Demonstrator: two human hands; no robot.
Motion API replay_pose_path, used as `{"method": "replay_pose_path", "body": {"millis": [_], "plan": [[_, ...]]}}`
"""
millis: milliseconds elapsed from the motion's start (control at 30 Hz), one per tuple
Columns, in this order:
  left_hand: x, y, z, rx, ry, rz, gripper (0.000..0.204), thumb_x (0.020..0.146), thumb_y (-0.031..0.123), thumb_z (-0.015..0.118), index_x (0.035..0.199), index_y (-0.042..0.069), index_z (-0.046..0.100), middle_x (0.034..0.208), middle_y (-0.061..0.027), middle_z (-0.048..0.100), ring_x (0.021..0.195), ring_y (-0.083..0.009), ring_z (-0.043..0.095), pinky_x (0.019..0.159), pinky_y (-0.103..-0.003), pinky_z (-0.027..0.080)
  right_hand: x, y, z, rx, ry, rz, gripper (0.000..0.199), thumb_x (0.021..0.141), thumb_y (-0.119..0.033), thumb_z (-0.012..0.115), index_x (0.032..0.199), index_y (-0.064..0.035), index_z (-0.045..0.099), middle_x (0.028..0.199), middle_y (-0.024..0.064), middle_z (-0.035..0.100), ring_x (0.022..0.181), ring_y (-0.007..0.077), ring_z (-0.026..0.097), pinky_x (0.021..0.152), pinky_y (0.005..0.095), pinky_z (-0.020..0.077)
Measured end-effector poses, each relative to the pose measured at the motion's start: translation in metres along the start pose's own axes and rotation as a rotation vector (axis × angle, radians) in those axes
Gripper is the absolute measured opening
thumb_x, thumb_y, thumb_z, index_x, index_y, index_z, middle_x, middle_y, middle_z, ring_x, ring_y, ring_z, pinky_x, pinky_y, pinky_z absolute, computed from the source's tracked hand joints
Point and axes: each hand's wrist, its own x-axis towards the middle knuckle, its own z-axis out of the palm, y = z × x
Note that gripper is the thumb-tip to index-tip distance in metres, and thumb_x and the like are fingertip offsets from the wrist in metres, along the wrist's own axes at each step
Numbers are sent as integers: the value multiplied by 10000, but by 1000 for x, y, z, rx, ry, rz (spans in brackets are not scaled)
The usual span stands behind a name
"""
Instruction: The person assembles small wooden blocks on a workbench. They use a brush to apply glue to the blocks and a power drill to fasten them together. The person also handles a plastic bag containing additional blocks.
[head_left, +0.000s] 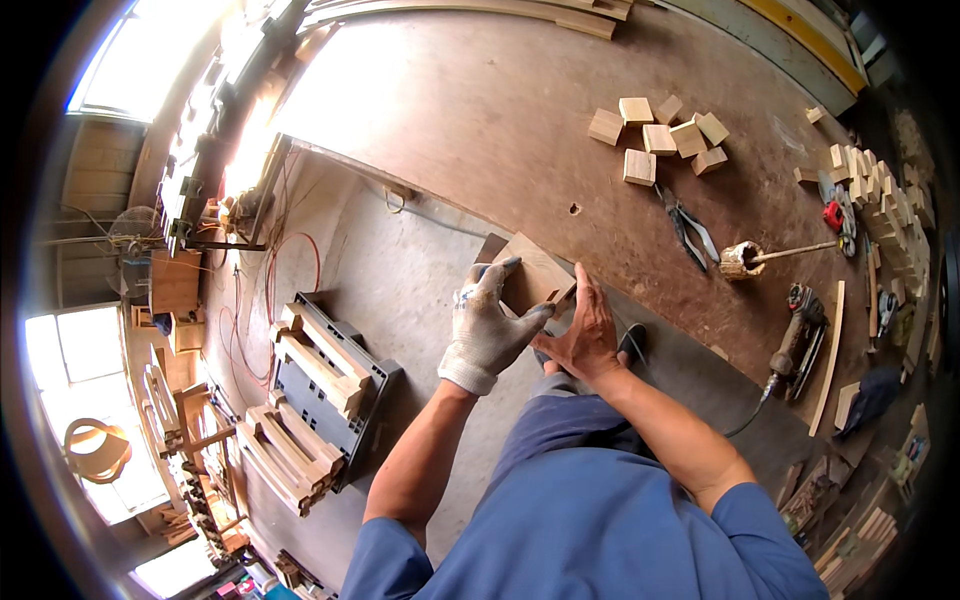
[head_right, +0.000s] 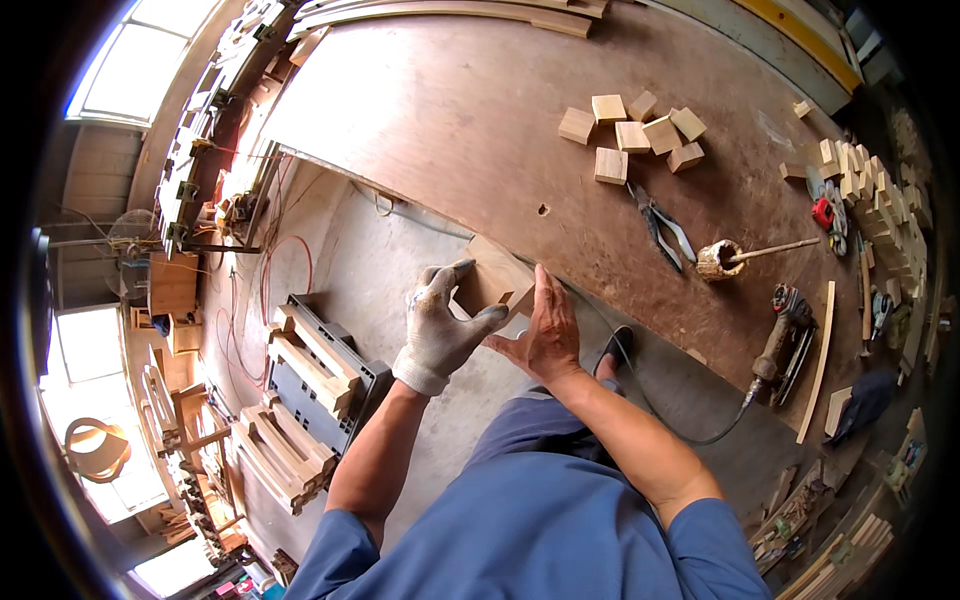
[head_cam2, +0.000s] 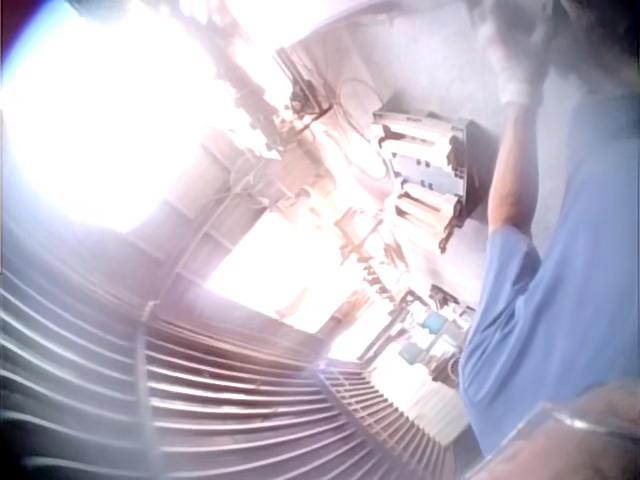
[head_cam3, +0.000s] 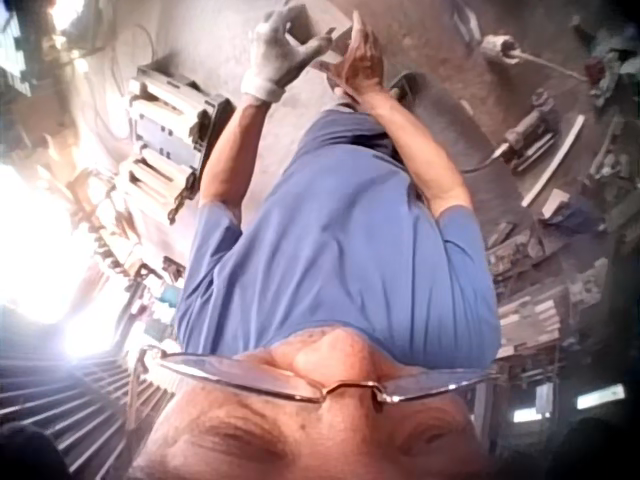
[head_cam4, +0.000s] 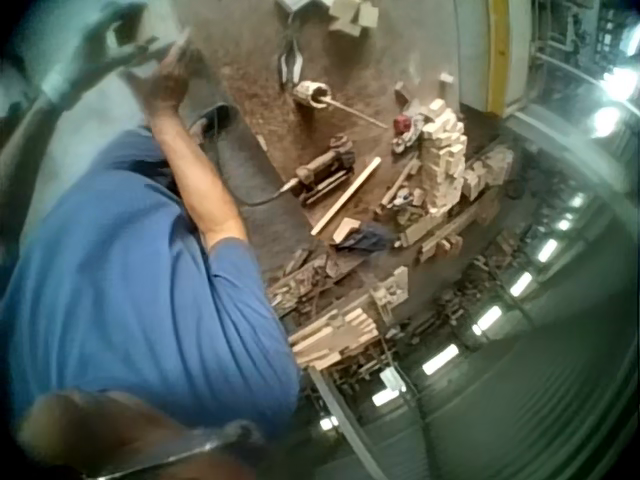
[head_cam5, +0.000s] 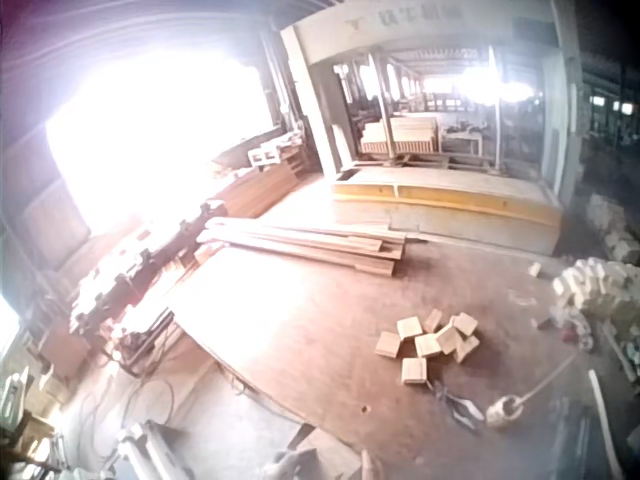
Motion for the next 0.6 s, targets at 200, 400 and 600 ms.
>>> {"method": "replay_pose_path", "body": {"millis": [200, 400, 600], "plan": [[7, -4, 15, 108, 2, 54, 661, 682, 255, 893, 1252, 27, 649, 1135, -200, 647, 996, -384, 673, 867, -464, 557, -1, 3, 2, 42, 68, -68, 1206, 625, -414, 942, 1520, 59, 287, 1448, 269, 482, 1361, 399, 478, 1171, 464, 369], [8, -4, 21, 133, 20, 88, 699, 677, 240, 910, 1285, 25, 641, 1129, -203, 644, 990, -379, 670, 861, -456, 563, 0, 6, -2, 62, 59, -79, 1194, 620, -430, 944, 1504, 70, 316, 1415, 263, 497, 1335, 398, 490, 1143, 464, 387], [10, -6, 23, 173, 26, 96, 706, 669, 237, 917, 1286, 23, 648, 1118, -203, 646, 997, -371, 669, 861, -447, 565, -2, 5, -2, 61, 57, -84, 1208, 617, -467, 938, 1501, 74, 318, 1403, 263, 498, 1313, 409, 491, 1132, 473, 386]]}}
